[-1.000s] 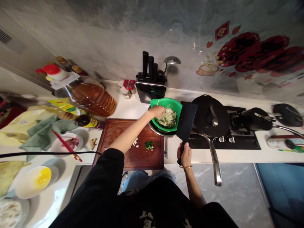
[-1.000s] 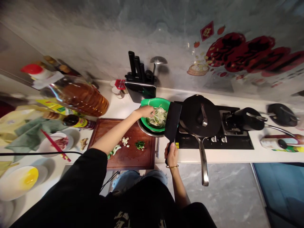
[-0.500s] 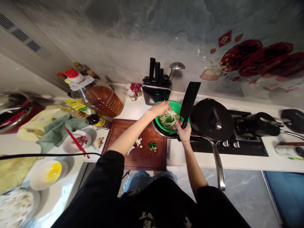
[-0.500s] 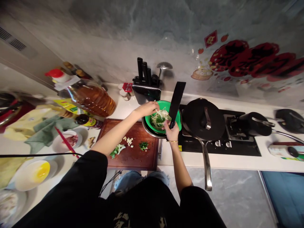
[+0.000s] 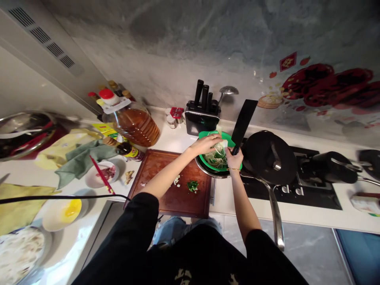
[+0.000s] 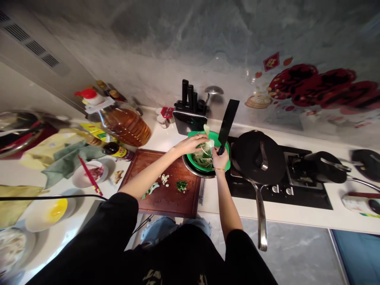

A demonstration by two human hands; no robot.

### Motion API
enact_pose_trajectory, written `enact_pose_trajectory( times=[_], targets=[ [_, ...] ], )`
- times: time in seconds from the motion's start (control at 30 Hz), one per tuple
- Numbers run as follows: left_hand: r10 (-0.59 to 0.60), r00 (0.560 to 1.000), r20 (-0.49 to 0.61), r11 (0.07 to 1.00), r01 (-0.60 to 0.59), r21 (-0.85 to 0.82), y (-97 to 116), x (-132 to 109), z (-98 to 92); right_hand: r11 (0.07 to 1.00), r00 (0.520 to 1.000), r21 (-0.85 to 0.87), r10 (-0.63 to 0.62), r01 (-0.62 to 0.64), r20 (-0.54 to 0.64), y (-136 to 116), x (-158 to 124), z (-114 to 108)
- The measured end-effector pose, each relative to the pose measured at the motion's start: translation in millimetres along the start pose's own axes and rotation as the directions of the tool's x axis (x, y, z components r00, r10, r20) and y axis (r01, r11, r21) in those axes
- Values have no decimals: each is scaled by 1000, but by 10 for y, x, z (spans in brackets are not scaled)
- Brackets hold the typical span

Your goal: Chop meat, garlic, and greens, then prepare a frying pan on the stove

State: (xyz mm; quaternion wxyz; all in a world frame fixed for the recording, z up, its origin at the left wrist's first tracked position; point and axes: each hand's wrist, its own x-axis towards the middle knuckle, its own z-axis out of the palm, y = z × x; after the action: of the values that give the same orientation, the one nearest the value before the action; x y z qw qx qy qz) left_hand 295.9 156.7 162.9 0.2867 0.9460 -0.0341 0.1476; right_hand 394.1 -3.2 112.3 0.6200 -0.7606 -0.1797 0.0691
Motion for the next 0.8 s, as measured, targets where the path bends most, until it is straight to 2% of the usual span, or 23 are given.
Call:
enact_pose_trajectory(
  times=[0.1,0.17,0.23,0.3,0.37,0.53,0.63,0.7,0.8],
  targets=[
    [-72,992,-102,992,60,-115,-41,-7,-8,995,984,-81,-72,59,-160,-21,31,-4],
    [-162,961,-226,963,105,-247,-49,14,10,997,974,-69,-60,46,-220,-47,45,2],
    [-302,888,-347,895,139,-424,-25,47,56,1000,971,-21,-12,7,-238,-81,50,22],
    [-428,810,-400,792,123,-599,33,70,120,998,970,51,47,-36,-239,-121,46,56],
    [-487,786,-382,687,74,-723,116,63,186,987,969,143,100,-68,-225,-162,35,97],
    [-497,836,-231,512,67,-857,270,-52,348,957,982,282,117,-72,-147,-242,-11,184],
    [-519,837,-173,442,90,-892,269,-86,451,945,982,320,126,-74,-143,-292,-57,214],
    [-566,803,-186,415,83,-906,248,-80,501,932,984,351,142,-95,-110,-330,-98,225],
    [-666,725,-178,348,91,-933,205,-76,525,932,990,347,130,-105,-50,-373,-161,234]
  ],
)
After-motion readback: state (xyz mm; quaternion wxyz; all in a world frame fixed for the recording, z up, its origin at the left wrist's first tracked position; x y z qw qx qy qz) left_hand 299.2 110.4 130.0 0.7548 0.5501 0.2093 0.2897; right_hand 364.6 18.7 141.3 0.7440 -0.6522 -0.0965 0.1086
